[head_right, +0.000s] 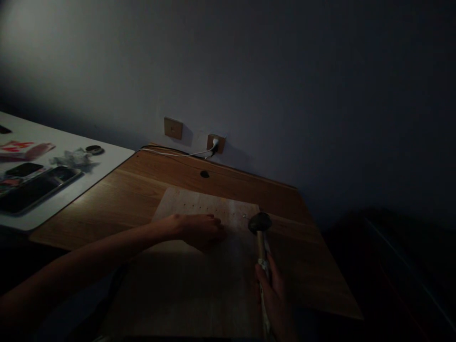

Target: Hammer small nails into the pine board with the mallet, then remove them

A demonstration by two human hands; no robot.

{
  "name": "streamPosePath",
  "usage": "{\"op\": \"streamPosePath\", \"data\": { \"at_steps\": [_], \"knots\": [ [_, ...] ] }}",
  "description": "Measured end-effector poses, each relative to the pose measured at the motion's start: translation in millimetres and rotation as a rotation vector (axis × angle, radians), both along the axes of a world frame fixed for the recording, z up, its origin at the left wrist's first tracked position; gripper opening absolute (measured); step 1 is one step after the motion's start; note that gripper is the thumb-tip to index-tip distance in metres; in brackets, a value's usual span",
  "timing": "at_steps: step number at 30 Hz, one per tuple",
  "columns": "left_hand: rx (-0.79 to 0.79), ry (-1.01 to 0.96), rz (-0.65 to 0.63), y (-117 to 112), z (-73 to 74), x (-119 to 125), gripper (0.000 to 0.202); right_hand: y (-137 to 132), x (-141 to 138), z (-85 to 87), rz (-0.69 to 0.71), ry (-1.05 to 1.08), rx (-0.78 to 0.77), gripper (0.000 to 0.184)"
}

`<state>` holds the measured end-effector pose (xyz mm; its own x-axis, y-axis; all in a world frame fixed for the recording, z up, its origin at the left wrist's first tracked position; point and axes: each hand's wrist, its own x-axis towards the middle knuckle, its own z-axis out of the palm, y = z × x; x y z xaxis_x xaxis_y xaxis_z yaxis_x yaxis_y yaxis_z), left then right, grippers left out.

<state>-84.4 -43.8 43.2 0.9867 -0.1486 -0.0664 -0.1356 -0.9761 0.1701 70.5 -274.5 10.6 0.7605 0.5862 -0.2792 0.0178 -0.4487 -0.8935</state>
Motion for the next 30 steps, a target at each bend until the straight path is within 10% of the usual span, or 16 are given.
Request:
{"op": "streamPosePath", "data": {
  "at_steps": [10, 16, 30],
  "knots": [
    [-0.557, -0.216, 0.109, 39.5, -9.6, 45.5, 0.019, 0.1, 1.1, 1.2, -0.003, 0.042, -0.073, 0.101],
    [-0.475, -0.321, 0.439, 42.5, -27.3, 77.3, 0.021, -3.8, 5.6, -8.6, -0.028, 0.031, -0.059, 0.097],
    [-0.522, -0.397, 0.500, 43.3, -47.8, 73.1, 0.023, -1.4, 3.8, -5.5, -0.041, 0.057, -0.035, 0.100]
  ]
}}
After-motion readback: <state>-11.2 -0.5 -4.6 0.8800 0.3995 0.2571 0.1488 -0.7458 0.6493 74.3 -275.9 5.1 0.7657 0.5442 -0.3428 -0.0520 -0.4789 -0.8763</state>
